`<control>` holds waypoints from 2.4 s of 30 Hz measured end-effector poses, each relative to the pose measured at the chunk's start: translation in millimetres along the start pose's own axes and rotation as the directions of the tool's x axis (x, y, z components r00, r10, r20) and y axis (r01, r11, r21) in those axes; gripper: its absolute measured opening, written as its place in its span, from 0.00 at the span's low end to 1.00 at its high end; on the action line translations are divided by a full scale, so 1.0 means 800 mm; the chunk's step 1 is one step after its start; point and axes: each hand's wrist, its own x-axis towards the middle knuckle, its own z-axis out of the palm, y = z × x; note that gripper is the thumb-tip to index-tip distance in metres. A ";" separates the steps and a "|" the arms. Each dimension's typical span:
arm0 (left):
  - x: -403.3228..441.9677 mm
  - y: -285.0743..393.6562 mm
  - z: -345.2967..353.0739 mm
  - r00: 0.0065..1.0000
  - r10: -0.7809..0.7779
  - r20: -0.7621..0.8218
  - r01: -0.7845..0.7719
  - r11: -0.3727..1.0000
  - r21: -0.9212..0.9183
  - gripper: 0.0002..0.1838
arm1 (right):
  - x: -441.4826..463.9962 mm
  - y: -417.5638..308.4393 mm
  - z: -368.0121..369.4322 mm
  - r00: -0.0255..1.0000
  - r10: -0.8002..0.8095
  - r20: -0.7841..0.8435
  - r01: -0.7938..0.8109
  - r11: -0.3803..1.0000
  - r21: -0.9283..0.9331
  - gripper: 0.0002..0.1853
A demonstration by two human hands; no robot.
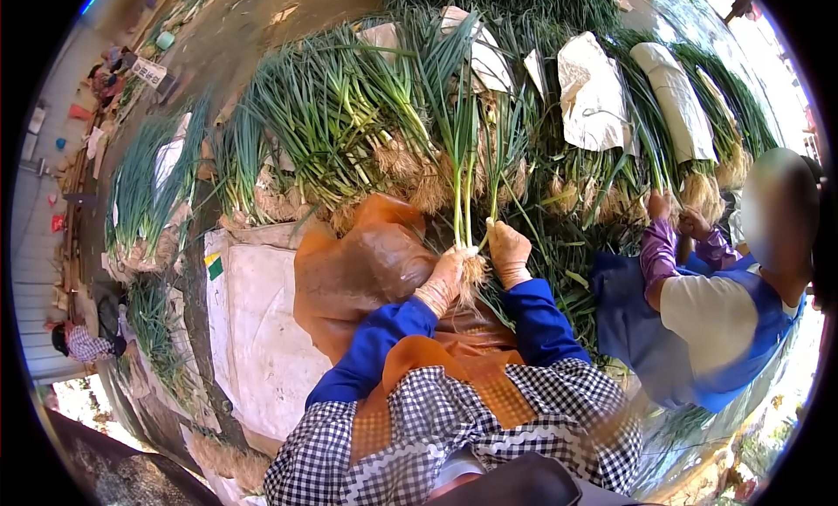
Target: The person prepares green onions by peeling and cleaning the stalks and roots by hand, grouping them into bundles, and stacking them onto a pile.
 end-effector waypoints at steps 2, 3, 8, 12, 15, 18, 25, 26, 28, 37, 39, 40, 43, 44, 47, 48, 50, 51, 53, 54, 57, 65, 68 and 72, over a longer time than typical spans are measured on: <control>0.010 -0.004 -0.017 1.000 -0.027 -0.002 0.027 0.997 -0.067 0.05 | -0.021 -0.018 -0.031 0.978 -0.190 0.085 0.205 0.950 -0.234 0.18; -0.001 0.001 0.005 0.999 0.002 -0.042 -0.007 0.992 -0.129 0.06 | -0.044 -0.011 -0.025 0.956 -0.289 0.046 0.293 0.952 -0.095 0.17; 0.011 0.007 -0.021 0.999 -0.037 0.029 0.041 0.988 -0.149 0.09 | -0.113 0.087 -0.084 0.926 0.044 0.376 -0.123 0.975 0.186 0.17; -0.004 0.016 0.006 0.976 -0.148 0.162 0.158 0.986 -0.052 0.17 | -0.079 0.109 -0.082 0.437 0.219 0.872 -0.033 0.973 -0.228 0.18; -0.004 0.015 0.005 0.911 -0.212 0.355 0.212 0.977 0.040 0.20 | -0.026 0.027 -0.073 0.672 -0.002 0.741 -0.741 -0.023 0.672 0.17; 0.008 0.006 0.004 0.993 -0.038 0.115 -0.004 0.941 0.338 0.15 | 0.002 0.011 -0.016 0.850 -0.035 0.526 -0.377 0.657 0.653 0.11; -0.018 0.032 0.024 0.929 -0.288 0.235 0.270 0.957 0.104 0.06 | 0.014 -0.013 -0.022 0.818 0.100 0.566 -0.574 0.182 0.798 0.13; -0.030 0.042 0.033 0.878 -0.326 0.351 0.341 0.940 0.019 0.05 | 0.024 -0.032 -0.054 0.780 0.114 0.616 -0.615 -0.045 0.787 0.14; -0.071 0.073 0.054 0.823 -0.171 0.541 0.192 0.981 0.018 0.09 | 0.035 -0.034 -0.069 0.733 0.035 0.679 -0.640 -0.305 0.706 0.14; -0.356 0.307 0.111 0.834 0.394 0.386 -0.410 0.911 -0.044 0.11 | 0.171 0.026 0.041 0.983 0.083 0.165 -0.160 0.830 0.534 0.14; -0.414 0.346 0.103 0.707 0.497 0.502 -0.614 0.784 0.088 0.16 | 0.217 -0.006 0.054 0.992 0.053 0.114 -0.098 0.892 0.441 0.16; -0.439 0.363 0.103 0.664 0.554 0.503 -0.703 0.692 0.166 0.16 | 0.234 -0.031 0.048 0.975 0.001 0.224 -0.094 0.909 0.405 0.18; -0.500 0.418 0.084 0.577 0.681 0.451 -0.790 0.605 0.096 0.12 | 0.262 -0.096 0.061 0.886 -0.085 0.455 0.000 0.983 0.184 0.31; -0.518 0.439 0.080 0.554 0.681 0.478 -0.791 0.610 0.048 0.11 | 0.263 -0.112 0.063 0.838 -0.098 0.537 0.037 0.992 0.124 0.39; -0.520 0.458 0.087 0.418 0.868 0.269 -0.908 0.395 0.138 0.09 | 0.245 -0.136 0.097 0.773 -0.002 0.635 0.018 1.000 -0.018 0.42; -0.502 0.468 0.076 0.490 0.844 0.219 -0.872 0.471 0.136 0.07 | 0.244 -0.126 0.110 0.816 -0.047 0.577 -0.007 0.996 0.091 0.37; -0.429 0.440 0.091 0.275 0.960 -0.040 -0.860 0.265 0.436 0.13 | 0.261 -0.095 0.131 0.867 -0.097 0.488 -0.089 0.935 0.344 0.32; -0.404 0.439 0.082 0.348 0.937 -0.042 -0.840 0.331 0.429 0.19 | 0.270 -0.110 0.052 0.883 -0.098 0.460 -0.075 0.936 0.343 0.20; -0.361 0.432 0.059 0.433 0.901 -0.042 -0.794 0.403 0.455 0.23 | 0.281 -0.106 -0.030 0.884 -0.131 0.448 -0.292 0.593 0.751 0.06; -0.342 0.428 0.040 0.491 0.871 -0.016 -0.777 0.446 0.444 0.22 | 0.286 -0.098 -0.059 0.891 -0.128 0.436 -0.271 0.621 0.736 0.07; -0.284 0.407 0.004 0.522 0.853 -0.028 -0.759 0.479 0.441 0.20 | 0.283 -0.047 -0.059 0.971 -0.211 0.113 0.049 0.640 0.767 0.11; -0.103 0.272 -0.042 0.801 0.596 -0.046 -0.598 0.801 -0.034 0.08 | 0.232 0.043 0.046 0.973 -0.030 0.229 -0.113 0.801 0.588 0.19; -0.071 0.219 -0.009 0.923 0.383 0.019 -0.366 0.896 -0.251 0.08 | 0.210 0.024 -0.005 0.931 -0.189 0.311 -0.100 0.689 0.717 0.15; -0.018 0.126 0.021 0.968 0.246 0.053 -0.239 0.964 -0.121 0.06 | 0.168 -0.025 -0.047 0.743 -0.138 0.655 -0.630 0.183 0.754 0.14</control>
